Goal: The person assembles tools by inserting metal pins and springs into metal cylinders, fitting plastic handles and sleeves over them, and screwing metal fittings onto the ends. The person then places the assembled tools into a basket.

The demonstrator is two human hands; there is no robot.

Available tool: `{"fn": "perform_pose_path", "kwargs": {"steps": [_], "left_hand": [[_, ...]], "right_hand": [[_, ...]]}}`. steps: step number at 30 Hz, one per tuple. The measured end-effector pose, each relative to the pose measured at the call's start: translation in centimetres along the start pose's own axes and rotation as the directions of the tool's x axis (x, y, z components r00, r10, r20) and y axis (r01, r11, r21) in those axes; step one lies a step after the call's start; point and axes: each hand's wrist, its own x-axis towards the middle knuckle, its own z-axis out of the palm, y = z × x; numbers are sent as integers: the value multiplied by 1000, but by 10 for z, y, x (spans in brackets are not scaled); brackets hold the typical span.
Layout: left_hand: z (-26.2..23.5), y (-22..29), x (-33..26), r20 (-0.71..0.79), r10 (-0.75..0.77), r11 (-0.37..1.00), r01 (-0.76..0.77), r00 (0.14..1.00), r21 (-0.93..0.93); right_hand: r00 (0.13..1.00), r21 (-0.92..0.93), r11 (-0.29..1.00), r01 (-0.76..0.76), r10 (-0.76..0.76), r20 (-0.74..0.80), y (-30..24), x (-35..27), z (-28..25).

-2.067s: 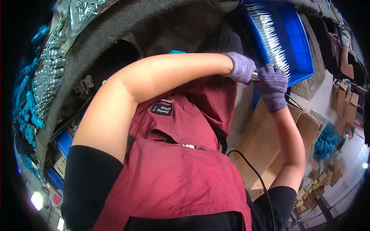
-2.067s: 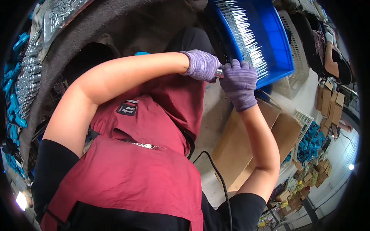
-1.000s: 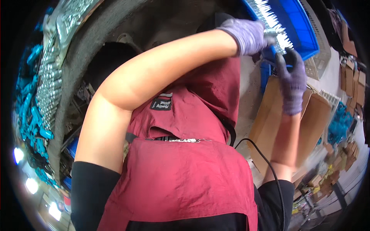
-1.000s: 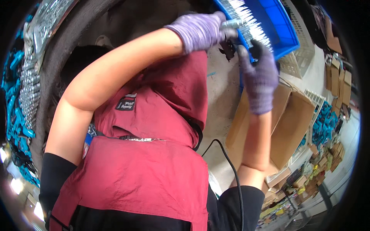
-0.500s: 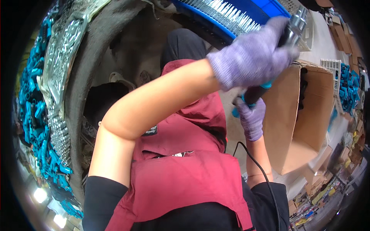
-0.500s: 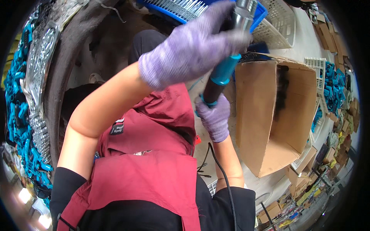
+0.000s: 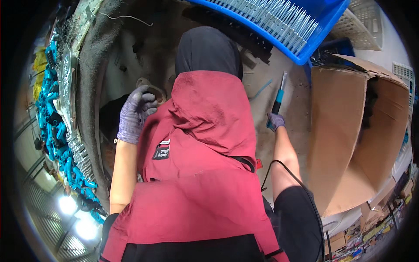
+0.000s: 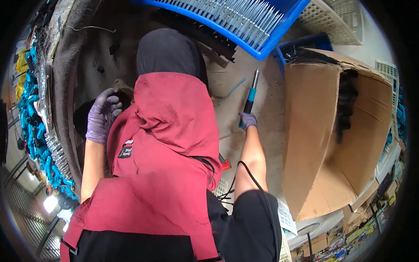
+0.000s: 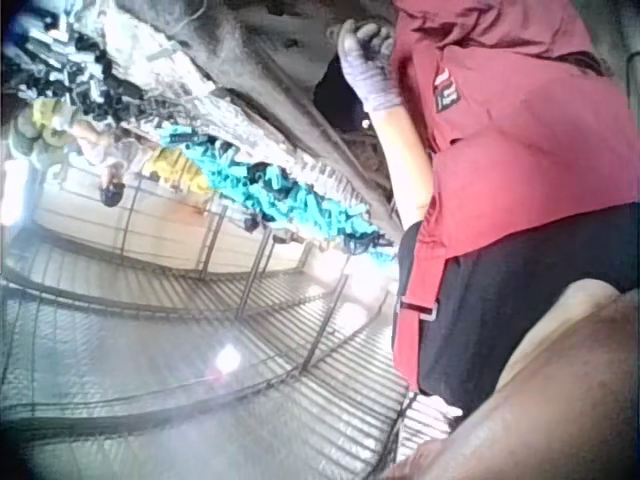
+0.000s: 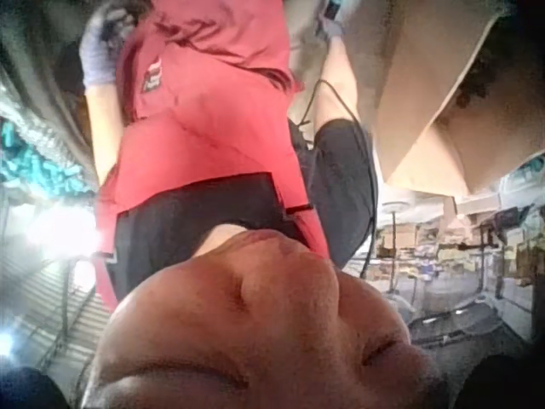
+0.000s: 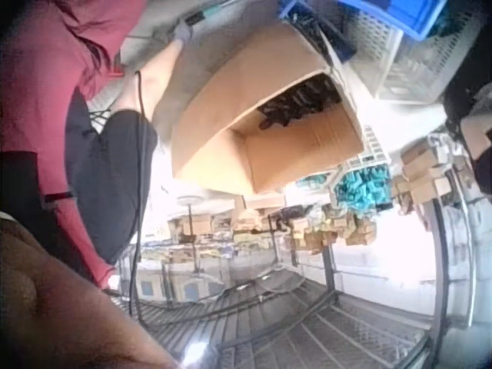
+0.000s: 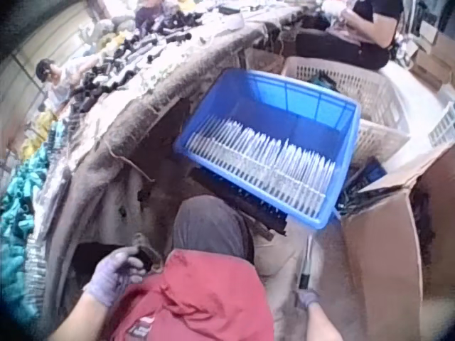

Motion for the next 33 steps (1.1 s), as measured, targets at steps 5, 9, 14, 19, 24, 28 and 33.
{"fn": "perform_pose_path", "kwargs": {"steps": [5, 9, 14, 19, 24, 28, 33], "left_hand": [[30, -15, -9, 53, -101, 978, 90, 993, 186], [51, -18, 3, 85, -180, 954, 153, 980, 260], [53, -14, 5, 117, -170, 947, 129, 979, 293], [39, -23, 3, 82, -117, 949, 87, 990, 303], [39, -25, 0, 58, -126, 954, 105, 990, 280], [57, -30, -4, 56, -97, 972, 83, 994, 219], [34, -23, -15, 50, -36, 956, 20, 998, 293]], "right_hand": [[992, 22, 992, 125, -125, -3, -84, -23, 4], [883, -62, 951, 302, -303, -359, -109, -70, -12], [766, -36, 924, 381, -338, -547, -87, -30, -12], [997, 481, 876, -33, -6, 78, -86, -15, -13], [943, 23, 991, 132, -118, -312, -48, -74, 6], [969, -47, 997, -65, 51, -244, 34, -69, 16], [982, 64, 983, -172, 165, 95, -18, -130, -16]]}}
